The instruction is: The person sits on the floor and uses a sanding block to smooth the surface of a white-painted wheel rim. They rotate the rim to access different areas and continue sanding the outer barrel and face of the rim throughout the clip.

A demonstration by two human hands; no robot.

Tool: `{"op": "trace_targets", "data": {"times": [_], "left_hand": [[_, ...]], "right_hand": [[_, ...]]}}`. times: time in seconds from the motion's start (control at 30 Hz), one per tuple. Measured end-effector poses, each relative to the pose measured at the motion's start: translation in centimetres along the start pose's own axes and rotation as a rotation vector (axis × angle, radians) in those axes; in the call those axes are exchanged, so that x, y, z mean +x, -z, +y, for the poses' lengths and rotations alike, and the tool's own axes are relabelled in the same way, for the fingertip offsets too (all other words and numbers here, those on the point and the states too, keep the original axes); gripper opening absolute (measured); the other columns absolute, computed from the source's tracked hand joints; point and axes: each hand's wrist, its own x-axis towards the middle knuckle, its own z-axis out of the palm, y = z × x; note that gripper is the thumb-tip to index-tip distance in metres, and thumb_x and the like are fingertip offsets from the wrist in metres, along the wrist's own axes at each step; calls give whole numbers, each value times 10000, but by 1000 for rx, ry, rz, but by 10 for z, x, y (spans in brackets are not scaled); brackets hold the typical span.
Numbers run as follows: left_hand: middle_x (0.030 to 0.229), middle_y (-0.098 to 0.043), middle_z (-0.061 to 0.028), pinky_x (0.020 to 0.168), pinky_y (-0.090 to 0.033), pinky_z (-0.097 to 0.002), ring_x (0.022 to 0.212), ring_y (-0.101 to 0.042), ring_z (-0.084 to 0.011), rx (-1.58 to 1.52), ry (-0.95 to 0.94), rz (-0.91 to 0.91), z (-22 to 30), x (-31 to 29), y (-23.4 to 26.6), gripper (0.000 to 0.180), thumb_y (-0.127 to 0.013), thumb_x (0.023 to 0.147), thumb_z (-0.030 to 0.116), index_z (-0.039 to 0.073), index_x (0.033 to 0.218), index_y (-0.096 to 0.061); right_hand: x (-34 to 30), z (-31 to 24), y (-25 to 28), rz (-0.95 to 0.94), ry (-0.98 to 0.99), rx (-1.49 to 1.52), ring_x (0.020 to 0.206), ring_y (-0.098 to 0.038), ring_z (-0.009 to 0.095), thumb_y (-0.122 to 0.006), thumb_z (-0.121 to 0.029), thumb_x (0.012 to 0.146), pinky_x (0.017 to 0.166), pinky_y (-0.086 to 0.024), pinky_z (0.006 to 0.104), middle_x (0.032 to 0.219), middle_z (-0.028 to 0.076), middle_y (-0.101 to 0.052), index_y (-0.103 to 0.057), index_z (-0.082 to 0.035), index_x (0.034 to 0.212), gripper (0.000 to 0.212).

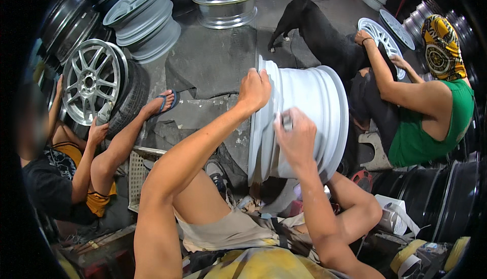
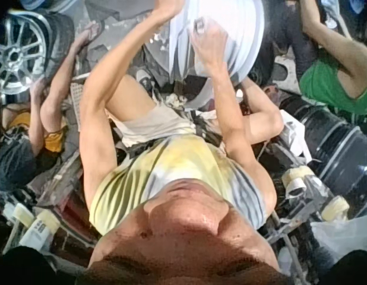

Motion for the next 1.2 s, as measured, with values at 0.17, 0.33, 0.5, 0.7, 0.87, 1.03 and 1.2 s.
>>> {"op": "trace_targets", "data": {"times": [0.17,0.33,0.5,0.7,0.87,1.03,1.2], "left_hand": [[1013,-651,-392,912,-488,-555,1011,-633,-536,19,8,-1,-5,-1,0,462,-438,1028,314,-122,1034,-592],[1006,-653,-389,907,-490,-558,1008,-633,-538,-6,-1,9,-3,-7,-5,455,-443,1025,315,-114,1035,-594],[1010,-654,-388,912,-489,-560,1011,-632,-538,18,19,-11,-2,0,1,457,-441,1026,312,-120,1032,-588],[1014,-652,-392,931,-477,-570,995,-631,-550,-11,8,-18,1,-3,-3,460,-434,1028,310,-125,1049,-582],[1020,-653,-389,916,-482,-576,989,-630,-556,9,34,-10,-4,-4,-4,462,-437,1027,313,-125,1051,-582],[989,-657,-385,910,-482,-574,988,-635,-541,28,-25,0,-1,-3,-4,451,-436,1027,308,-119,1033,-583],[982,-657,-385,905,-481,-574,987,-633,-543,17,-13,-9,-7,-5,-4,447,-435,1030,306,-116,1026,-583]], "right_hand": [[9,-7,-2,-13,-18,11,669,-642,377,-715,-76,840,635,-498,434,734,192,-646,-619,10,805,134],[4,-1,-1,8,7,0,658,-640,378,-707,-89,859,626,-493,439,729,201,-638,-621,13,808,143],[5,-2,2,-32,-47,26,591,-629,349,-717,-123,859,606,-485,415,659,211,-616,-636,32,796,186],[22,8,-3,-15,-154,56,537,-606,283,-712,-157,857,586,-480,387,622,190,-611,-664,31,792,204],[-9,0,12,-145,-199,103,642,-651,400,-701,-168,858,629,-493,443,679,234,-641,-648,27,777,217],[29,4,3,-58,-290,132,610,-637,401,-727,-213,858,621,-498,431,671,241,-639,-647,48,788,282],[-2,-1,14,-175,-356,134,510,-590,217,-717,-207,865,546,-463,370,573,179,-584,-669,52,790,274]]}}
